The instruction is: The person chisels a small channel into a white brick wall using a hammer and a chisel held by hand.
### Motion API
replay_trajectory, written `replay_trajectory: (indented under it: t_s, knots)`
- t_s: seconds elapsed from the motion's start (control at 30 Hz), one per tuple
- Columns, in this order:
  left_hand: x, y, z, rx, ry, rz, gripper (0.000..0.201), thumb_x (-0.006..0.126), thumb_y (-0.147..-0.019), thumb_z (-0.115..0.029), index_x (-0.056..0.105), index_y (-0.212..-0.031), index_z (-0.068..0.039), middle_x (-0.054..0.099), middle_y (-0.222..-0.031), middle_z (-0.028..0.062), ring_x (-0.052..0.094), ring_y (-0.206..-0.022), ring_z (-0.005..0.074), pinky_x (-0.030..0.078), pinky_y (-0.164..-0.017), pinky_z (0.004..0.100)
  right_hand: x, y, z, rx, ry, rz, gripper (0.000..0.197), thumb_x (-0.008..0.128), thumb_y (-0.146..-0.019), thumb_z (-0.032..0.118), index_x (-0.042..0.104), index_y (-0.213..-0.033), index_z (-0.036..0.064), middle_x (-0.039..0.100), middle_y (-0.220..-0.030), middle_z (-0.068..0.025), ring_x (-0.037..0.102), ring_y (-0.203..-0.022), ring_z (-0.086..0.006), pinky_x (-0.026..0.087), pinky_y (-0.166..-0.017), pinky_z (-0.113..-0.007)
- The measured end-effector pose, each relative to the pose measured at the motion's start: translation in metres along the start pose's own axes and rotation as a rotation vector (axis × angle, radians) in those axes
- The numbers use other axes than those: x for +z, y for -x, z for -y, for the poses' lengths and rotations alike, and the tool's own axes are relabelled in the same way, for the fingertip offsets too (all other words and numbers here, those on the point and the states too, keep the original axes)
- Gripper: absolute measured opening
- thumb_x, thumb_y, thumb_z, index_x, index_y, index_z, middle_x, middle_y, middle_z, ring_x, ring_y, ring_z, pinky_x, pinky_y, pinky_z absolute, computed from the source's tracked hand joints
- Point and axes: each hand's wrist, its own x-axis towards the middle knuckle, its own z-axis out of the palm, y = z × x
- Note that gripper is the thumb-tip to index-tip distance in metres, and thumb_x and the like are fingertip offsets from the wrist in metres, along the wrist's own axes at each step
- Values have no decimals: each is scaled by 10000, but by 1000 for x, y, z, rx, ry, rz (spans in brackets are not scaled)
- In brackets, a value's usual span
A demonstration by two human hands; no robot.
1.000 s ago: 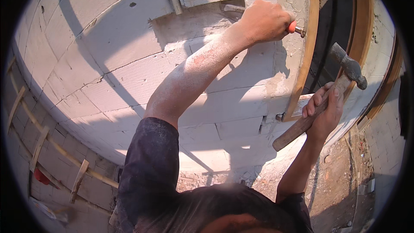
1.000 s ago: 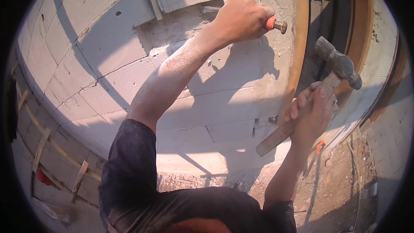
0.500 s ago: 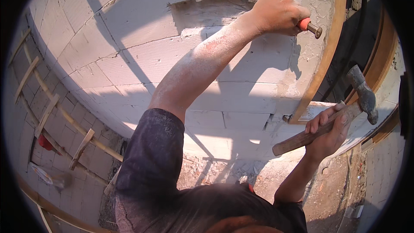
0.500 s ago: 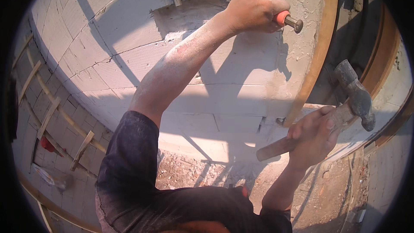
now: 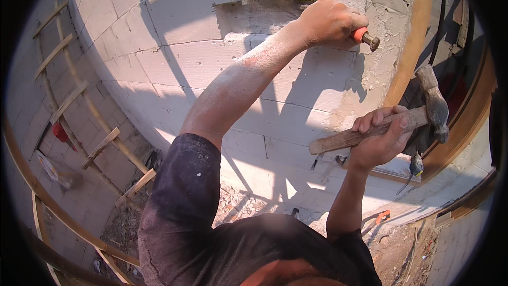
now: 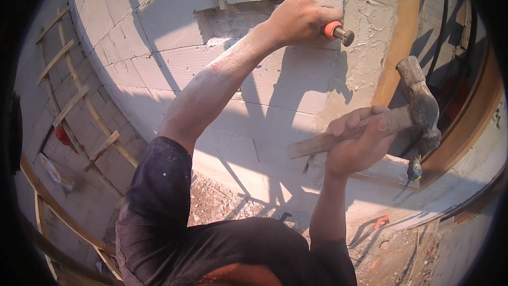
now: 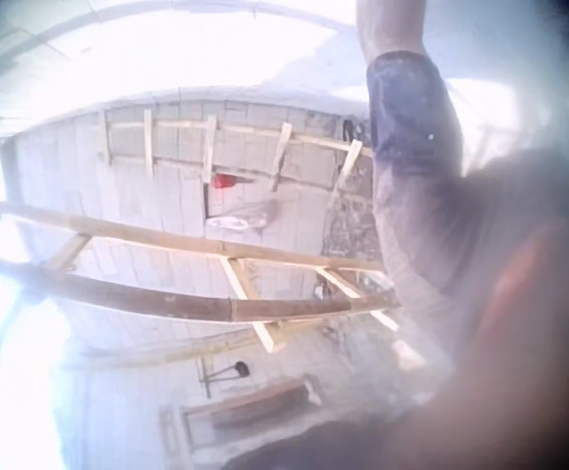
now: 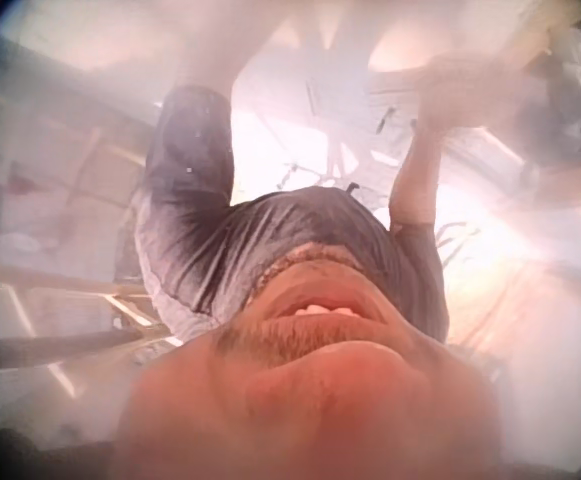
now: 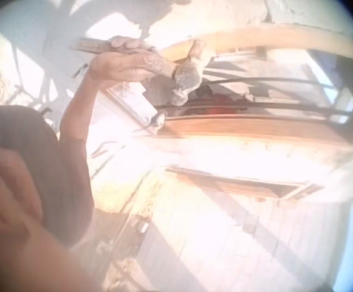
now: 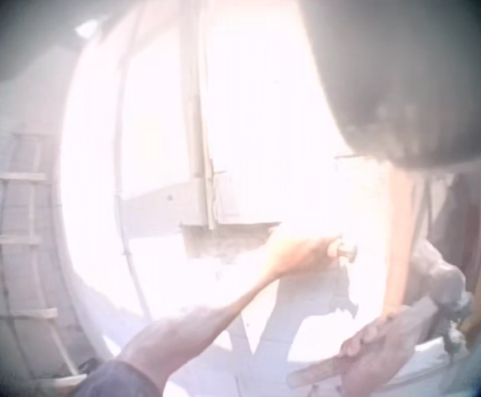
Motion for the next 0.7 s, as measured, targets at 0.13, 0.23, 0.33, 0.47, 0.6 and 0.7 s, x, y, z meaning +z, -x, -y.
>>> replay_trajectory:
  t_s: [0.13, 0.23, 0.33, 0.47, 0.6, 0.7]
  knots:
    - [3, 5, 1, -17, -26, 35, 211, 768, -751, -282, 609, -832, -168, 658, -734, 17, 669, -680, 272, 505, -548, 414, -9, -28, 10, 328, 305, 298, 271, 403, -1092, 314, 437, -1084, 45, 460, -707, -54, 462, -469, -126, 444, -404, -291]
    - [-3, 2, 1, 17, -41, 55, 187, 755, -751, -237, 610, -843, -163, 659, -762, 17, 676, -713, 271, 515, -578, 412, -11, -16, 8, 108, 177, 137, 271, 418, -1093, 317, 452, -1066, 49, 469, -708, -48, 461, -463, -108, 434, -407, -272]
    - [-4, 4, -6, -6, 3, 92, 184, 742, -756, -209, 621, -886, -163, 659, -796, 11, 680, -747, 265, 524, -605, 400, 1, -13, -1, 70, 225, 108, 258, 422, -1094, 306, 469, -1062, 54, 468, -708, -43, 461, -458, -98, 421, -403, -257]
    - [-8, 11, -16, -43, -75, 128, 187, 741, -764, -210, 630, -908, -166, 645, -792, 9, 670, -759, 260, 517, -594, 399, -22, -29, 23, 278, 278, 275, 266, 454, -1074, 282, 468, -1092, 18, 482, -716, -28, 457, -479, -87, 410, -422, -244]
    - [-2, 18, -29, -73, -12, -68, 155, 738, -792, -224, 620, -853, -144, 633, -758, 14, 661, -730, 251, 487, -559, 385, -32, -13, 32, 85, 128, 129, 302, 415, -1088, 326, 457, -1121, 29, 466, -735, -63, 472, -481, -116, 443, -427, -270]
    - [-9, 14, -26, -92, 13, 1, 169, 749, -804, -250, 616, -806, -144, 620, -714, 14, 647, -687, 247, 463, -544, 389, -34, -11, 36, 76, 145, 164, 309, 405, -1086, 317, 442, -1132, 14, 466, -735, -80, 478, -485, -124, 452, -433, -274]
